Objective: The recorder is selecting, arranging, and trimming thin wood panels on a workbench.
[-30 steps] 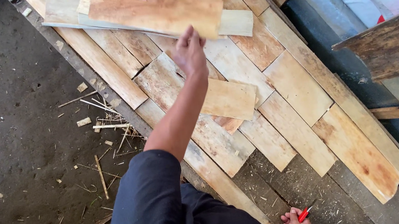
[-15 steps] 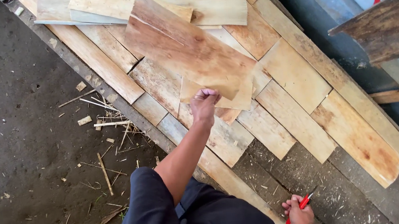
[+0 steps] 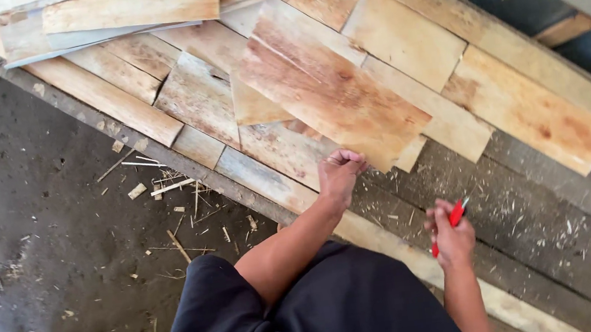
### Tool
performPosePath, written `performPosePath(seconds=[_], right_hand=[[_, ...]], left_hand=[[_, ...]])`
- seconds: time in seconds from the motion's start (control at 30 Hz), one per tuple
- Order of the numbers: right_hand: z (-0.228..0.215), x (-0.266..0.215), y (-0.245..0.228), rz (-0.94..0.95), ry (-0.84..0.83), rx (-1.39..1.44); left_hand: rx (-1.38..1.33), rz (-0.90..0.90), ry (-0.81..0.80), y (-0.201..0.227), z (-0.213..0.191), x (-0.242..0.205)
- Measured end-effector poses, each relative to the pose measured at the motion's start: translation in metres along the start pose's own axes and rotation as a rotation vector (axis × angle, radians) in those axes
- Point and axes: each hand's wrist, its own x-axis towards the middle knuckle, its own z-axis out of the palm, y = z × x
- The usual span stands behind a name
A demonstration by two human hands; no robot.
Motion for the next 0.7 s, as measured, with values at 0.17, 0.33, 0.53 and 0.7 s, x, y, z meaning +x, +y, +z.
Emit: performPosePath(seconds=[0.17, 0.33, 0.53, 0.7], right_hand=[[0.036, -0.058, -0.093, -0.139, -0.064, 0.255], [0.025, -0.058, -0.08, -0.227, 0.011, 0.291], [-0.03, -0.046, -0.042, -0.195, 0.149, 0.337], [-0.102, -0.03, 0.006, -0.094, 0.267, 0.224]], left_hand=[[0.112, -0.021, -0.107, -0.036, 0.021, -0.05], [0.217, -0.087, -0.199, -0.063, 0.033, -0.08], [0.459, -0.126, -0.519, -0.048, 0.022, -0.098], [1.181, 0.368, -0.4, 0.021, -0.008, -0.101]])
